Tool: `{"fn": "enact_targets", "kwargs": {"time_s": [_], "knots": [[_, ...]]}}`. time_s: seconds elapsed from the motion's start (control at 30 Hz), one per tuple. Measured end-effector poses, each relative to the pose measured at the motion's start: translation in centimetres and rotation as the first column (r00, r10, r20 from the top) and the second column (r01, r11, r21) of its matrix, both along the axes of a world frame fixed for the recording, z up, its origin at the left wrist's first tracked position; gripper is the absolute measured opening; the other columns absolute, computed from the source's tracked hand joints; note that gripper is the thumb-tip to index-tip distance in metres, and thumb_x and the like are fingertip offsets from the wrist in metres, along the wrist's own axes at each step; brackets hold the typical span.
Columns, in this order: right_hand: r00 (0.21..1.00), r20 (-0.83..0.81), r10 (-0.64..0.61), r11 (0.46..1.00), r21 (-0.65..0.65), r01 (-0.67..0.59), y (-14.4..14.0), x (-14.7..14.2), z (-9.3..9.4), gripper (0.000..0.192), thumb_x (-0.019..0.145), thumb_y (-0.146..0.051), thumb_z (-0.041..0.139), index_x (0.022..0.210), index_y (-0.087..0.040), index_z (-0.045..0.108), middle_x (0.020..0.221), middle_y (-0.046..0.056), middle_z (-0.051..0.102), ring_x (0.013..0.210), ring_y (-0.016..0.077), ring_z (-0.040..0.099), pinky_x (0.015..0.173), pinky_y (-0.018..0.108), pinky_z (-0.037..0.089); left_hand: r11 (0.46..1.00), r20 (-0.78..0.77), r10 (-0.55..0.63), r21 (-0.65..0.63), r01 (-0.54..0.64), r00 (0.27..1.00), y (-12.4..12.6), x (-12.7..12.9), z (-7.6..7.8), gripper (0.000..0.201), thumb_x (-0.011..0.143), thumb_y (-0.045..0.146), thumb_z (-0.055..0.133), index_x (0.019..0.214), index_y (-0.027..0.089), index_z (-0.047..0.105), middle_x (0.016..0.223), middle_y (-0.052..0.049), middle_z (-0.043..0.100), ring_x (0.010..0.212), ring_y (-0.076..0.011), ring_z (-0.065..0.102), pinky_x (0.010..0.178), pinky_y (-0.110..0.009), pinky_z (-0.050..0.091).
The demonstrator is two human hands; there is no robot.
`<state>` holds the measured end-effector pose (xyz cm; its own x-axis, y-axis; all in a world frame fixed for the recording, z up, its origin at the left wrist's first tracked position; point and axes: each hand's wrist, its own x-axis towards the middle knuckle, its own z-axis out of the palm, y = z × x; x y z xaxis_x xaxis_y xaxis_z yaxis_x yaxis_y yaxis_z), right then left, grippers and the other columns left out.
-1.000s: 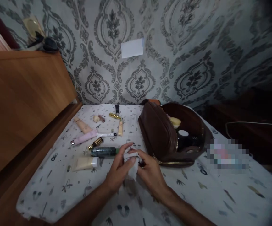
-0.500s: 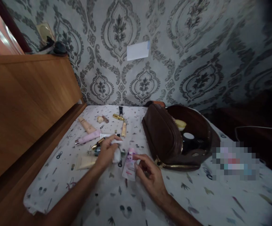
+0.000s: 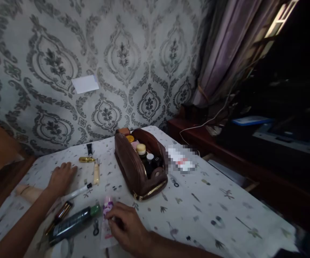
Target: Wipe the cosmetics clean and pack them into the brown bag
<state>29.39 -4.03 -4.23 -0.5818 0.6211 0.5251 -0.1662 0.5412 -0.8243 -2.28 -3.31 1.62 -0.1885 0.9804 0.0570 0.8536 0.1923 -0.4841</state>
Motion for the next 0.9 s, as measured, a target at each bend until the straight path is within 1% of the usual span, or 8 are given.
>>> {"fn": "enact_targets", "kwargs": {"time_s": [0.23,0.37,0.47,0.57,0.63,0.7,0.8,0.9], "knots": [[0.999,-0.004,0.037,0.999,0.04,-0.037,0.7,-0.7,-2.0,0.019,0.072,-0.013,0.053,0.084,-0.019,0.066,0.073,0.0,0.06,0.056,0.0104,0.05,0.056,0.018,0.043,0.995,-0.09,-0.083,-0.061,0.078,0.992,1.5,-0.3,-0.6,0.044,0.087,-0.001,0.032,0.102,0.008,0.072,0.101,-0.022,0.068,0.098,-0.0358,0.064,0.08,-0.045,0.047],[0.998,-0.012,0.056,0.998,0.027,-0.055,0.9,-1.1,-2.9,0.021,0.069,-0.014,0.054,0.085,-0.02,0.067,0.075,0.0,0.063,0.055,0.0102,0.05,0.055,0.017,0.044,0.995,-0.087,-0.089,-0.052,0.085,0.992,1.3,0.3,0.1,0.046,0.087,0.0,0.03,0.108,0.009,0.07,0.105,-0.021,0.068,0.101,-0.0351,0.064,0.082,-0.045,0.047],[0.998,-0.024,0.052,0.998,0.019,-0.052,1.0,-1.0,-2.7,0.023,0.069,-0.014,0.055,0.087,-0.02,0.068,0.077,0.001,0.065,0.058,0.0109,0.053,0.059,0.018,0.046,0.998,0.032,-0.035,0.057,0.033,0.999,0.2,1.9,0.8,0.042,0.093,0.012,0.028,0.114,0.012,0.065,0.104,-0.017,0.068,0.098,-0.0317,0.065,0.078,-0.04,0.049],[1.0,0.019,0.021,1.0,-0.008,-0.021,0.8,-0.6,-1.9,0.029,0.072,-0.014,0.056,0.098,-0.019,0.067,0.083,0.002,0.066,0.061,0.0111,0.055,0.063,0.019,0.048,0.974,0.307,-0.035,0.222,-0.036,0.951,-1.3,4.2,1.1,0.04,0.098,0.037,0.03,0.114,0.019,0.061,0.108,-0.012,0.068,0.097,-0.0277,0.066,0.076,-0.036,0.05],[0.999,0.034,0.001,0.999,-0.033,0.0,0.7,-0.1,-1.2,0.031,0.076,-0.014,0.056,0.105,-0.019,0.066,0.087,0.003,0.066,0.063,0.0111,0.055,0.065,0.02,0.048,0.951,0.508,-0.085,0.299,-0.083,0.857,-2.3,6.0,1.3,0.039,0.094,0.048,0.037,0.111,0.022,0.061,0.112,-0.009,0.07,0.1,-0.0271,0.066,0.081,-0.036,0.05],[0.999,0.032,-0.007,0.998,-0.057,0.008,0.6,0.2,-0.6,0.031,0.08,-0.013,0.054,0.108,-0.019,0.064,0.09,0.003,0.065,0.066,0.0112,0.056,0.067,0.021,0.048,0.936,0.68,-0.139,0.327,-0.128,0.72,-3.1,8.0,1.5,0.037,0.088,0.053,0.047,0.105,0.023,0.062,0.106,-0.006,0.072,0.099,-0.0271,0.066,0.085,-0.036,0.049],[1.0,0.026,-0.015,0.998,-0.068,0.017,0.6,0.6,-0.1,0.032,0.085,-0.016,0.054,0.116,-0.019,0.06,0.096,0.004,0.064,0.071,0.0127,0.056,0.072,0.024,0.049,0.943,0.884,-0.198,0.289,-0.162,0.424,-4.1,11.1,2.0,0.035,0.088,0.054,0.051,0.092,0.022,0.063,0.089,-0.003,0.072,0.089,-0.024,0.066,0.081,-0.032,0.049],[0.999,0.021,-0.031,0.997,-0.071,0.033,0.8,0.6,0.0,0.038,0.091,-0.021,0.052,0.129,-0.02,0.054,0.104,0.007,0.063,0.079,0.0151,0.059,0.078,0.028,0.051,0.939,0.968,-0.188,0.227,-0.257,0.165,-5.0,14.0,2.4,0.035,0.083,0.054,0.059,0.089,0.019,0.064,0.079,-0.001,0.068,0.075,-0.0187,0.061,0.07,-0.027,0.047]]}}
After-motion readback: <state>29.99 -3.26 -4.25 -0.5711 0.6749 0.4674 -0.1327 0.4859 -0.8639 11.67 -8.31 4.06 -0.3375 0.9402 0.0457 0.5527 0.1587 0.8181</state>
